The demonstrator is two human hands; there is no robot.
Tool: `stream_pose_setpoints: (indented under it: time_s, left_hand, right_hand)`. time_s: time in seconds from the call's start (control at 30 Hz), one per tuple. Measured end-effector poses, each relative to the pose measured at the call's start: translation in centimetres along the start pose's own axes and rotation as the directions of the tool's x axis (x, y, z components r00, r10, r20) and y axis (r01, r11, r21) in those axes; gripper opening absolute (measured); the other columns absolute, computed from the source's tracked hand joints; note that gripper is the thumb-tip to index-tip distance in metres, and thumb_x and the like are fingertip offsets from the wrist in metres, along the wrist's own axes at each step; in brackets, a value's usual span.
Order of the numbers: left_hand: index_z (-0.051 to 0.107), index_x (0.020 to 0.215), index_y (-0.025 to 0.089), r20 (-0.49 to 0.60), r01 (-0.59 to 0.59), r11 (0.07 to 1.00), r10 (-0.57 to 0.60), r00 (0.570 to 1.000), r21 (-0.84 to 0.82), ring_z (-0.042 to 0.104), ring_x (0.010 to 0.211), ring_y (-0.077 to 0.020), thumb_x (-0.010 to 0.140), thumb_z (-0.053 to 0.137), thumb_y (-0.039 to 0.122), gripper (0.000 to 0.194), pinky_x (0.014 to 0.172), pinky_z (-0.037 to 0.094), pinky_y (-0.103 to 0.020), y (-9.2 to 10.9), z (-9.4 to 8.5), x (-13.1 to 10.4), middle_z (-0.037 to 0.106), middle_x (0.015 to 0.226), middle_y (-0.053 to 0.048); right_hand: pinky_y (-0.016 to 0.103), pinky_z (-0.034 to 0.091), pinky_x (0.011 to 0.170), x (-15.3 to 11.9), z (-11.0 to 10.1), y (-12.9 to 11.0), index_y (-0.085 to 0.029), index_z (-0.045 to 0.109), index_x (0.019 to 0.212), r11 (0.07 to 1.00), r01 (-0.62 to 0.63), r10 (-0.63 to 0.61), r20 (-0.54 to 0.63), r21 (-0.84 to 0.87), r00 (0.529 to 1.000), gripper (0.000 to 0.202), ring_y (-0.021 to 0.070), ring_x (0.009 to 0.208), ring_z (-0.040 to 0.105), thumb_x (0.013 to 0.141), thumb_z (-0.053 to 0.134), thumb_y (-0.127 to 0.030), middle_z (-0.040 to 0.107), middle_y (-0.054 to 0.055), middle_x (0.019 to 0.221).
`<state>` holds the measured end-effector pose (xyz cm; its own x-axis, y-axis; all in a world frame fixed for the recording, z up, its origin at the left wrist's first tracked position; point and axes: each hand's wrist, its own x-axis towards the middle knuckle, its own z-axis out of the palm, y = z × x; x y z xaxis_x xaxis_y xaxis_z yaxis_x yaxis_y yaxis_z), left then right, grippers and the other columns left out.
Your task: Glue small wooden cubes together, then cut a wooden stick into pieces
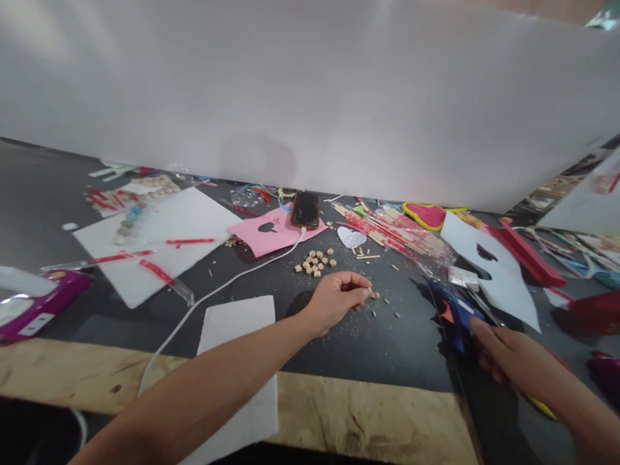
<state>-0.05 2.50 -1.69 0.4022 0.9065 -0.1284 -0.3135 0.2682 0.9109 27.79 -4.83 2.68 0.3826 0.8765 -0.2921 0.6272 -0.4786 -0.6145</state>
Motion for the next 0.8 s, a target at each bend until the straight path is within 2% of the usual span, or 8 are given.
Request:
stream_pose_setpoints:
  time_s: [0.03, 0.07, 0.1, 0.17, 0.3, 0.37, 0.57, 0.8]
  left_hand:
    - [0.062, 0.08, 0.012, 0.004, 0.0, 1.0, 0.0, 1.0, 0.001, 0.049, 0.051, -0.0058, 0.065, 0.068, 0.026, 0.021, 0.051, 0.04, -0.019, 0.0, 0.0, 0.0, 0.062, 0.067, -0.001]
    - [0.061, 0.079, 0.012, 0.011, 0.001, 1.0, -0.001, 1.0, 0.003, 0.049, 0.051, -0.0059, 0.065, 0.068, 0.025, 0.021, 0.051, 0.039, -0.019, 0.0, 0.0, 0.0, 0.062, 0.066, 0.0]
    - [0.061, 0.079, 0.012, 0.016, 0.001, 1.0, -0.001, 1.0, 0.005, 0.049, 0.051, -0.006, 0.065, 0.068, 0.025, 0.02, 0.051, 0.039, -0.019, 0.0, 0.1, 0.0, 0.061, 0.065, 0.0]
    - [0.061, 0.078, 0.012, 0.024, -0.002, 1.0, 0.001, 1.0, 0.014, 0.048, 0.051, -0.006, 0.065, 0.068, 0.025, 0.02, 0.05, 0.039, -0.019, 0.0, 0.1, -0.1, 0.06, 0.063, 0.001]
    - [0.061, 0.081, 0.012, 0.015, -0.006, 0.999, 0.006, 1.0, 0.046, 0.047, 0.05, -0.0054, 0.066, 0.067, 0.025, 0.02, 0.05, 0.038, -0.019, 0.0, -0.1, -0.2, 0.059, 0.063, 0.001]
    - [0.061, 0.081, 0.012, 0.017, -0.01, 0.998, 0.009, 1.0, 0.055, 0.047, 0.05, -0.0053, 0.067, 0.066, 0.024, 0.02, 0.05, 0.038, -0.019, 0.0, -0.2, -0.2, 0.058, 0.064, 0.001]
    - [0.062, 0.081, 0.012, 0.055, -0.028, 0.996, 0.023, 0.998, 0.087, 0.047, 0.051, -0.0057, 0.067, 0.066, 0.028, 0.021, 0.051, 0.039, -0.019, -0.2, -0.1, 0.0, 0.056, 0.063, 0.002]
    - [0.063, 0.082, 0.012, 0.069, -0.045, 0.982, 0.032, 0.997, 0.186, 0.048, 0.054, -0.0062, 0.07, 0.064, 0.027, 0.019, 0.053, 0.041, -0.018, -0.3, 0.0, -0.1, 0.057, 0.067, 0.001]
  right_hand:
    - [0.027, 0.032, 0.033, -0.3, 0.0, -0.4, -0.022, 0.053, 0.04, 0.997, 0.054, -0.055, -0.034, -0.049, 0.998, 0.042, 0.0128, 0.029, 0.044, 0.069, 0.06, -0.052, 0.052, 0.004, 0.036]
    - [0.027, 0.034, 0.036, -0.5, 0.1, -0.9, -0.023, 0.058, 0.048, 0.977, 0.171, -0.181, -0.068, -0.128, 0.981, 0.031, 0.0131, 0.033, 0.047, 0.069, 0.063, -0.045, 0.055, 0.003, 0.04]
    - [0.028, 0.039, 0.042, -0.8, 0.5, -1.6, -0.025, 0.064, 0.063, 0.935, 0.294, -0.318, -0.102, -0.199, 0.943, 0.017, 0.016, 0.043, 0.055, 0.069, 0.063, -0.041, 0.062, 0.003, 0.05]
    - [0.031, 0.046, 0.055, -1.0, 1.8, -3.2, -0.026, 0.066, 0.081, 0.833, 0.471, -0.506, -0.056, -0.29, 0.861, 0.018, 0.0203, 0.061, 0.062, 0.072, 0.059, -0.04, 0.069, 0.004, 0.073]
    - [0.032, 0.048, 0.067, 0.4, 5.4, -6.1, -0.021, 0.059, 0.105, 0.655, 0.663, -0.66, 0.153, -0.363, 0.736, 0.028, 0.0198, 0.077, 0.063, 0.082, 0.046, -0.031, 0.066, 0.008, 0.096]
    - [0.033, 0.047, 0.076, 1.3, 7.0, -6.9, -0.02, 0.059, 0.106, 0.619, 0.698, -0.681, 0.196, -0.36, 0.705, 0.028, 0.0204, 0.088, 0.062, 0.083, 0.045, -0.026, 0.064, 0.008, 0.102]
    - [0.033, 0.047, 0.073, 2.3, 9.3, -7.5, -0.019, 0.062, 0.098, 0.594, 0.727, -0.704, 0.216, -0.344, 0.677, 0.022, 0.0215, 0.084, 0.062, 0.082, 0.047, -0.025, 0.064, 0.009, 0.096]
    - [0.026, 0.049, 0.068, 0.8, 9.0, -7.4, -0.022, 0.06, 0.096, 0.651, 0.727, -0.717, 0.138, -0.221, 0.684, 0.017, 0.0162, 0.078, 0.064, 0.083, 0.049, -0.025, 0.068, 0.003, 0.089]
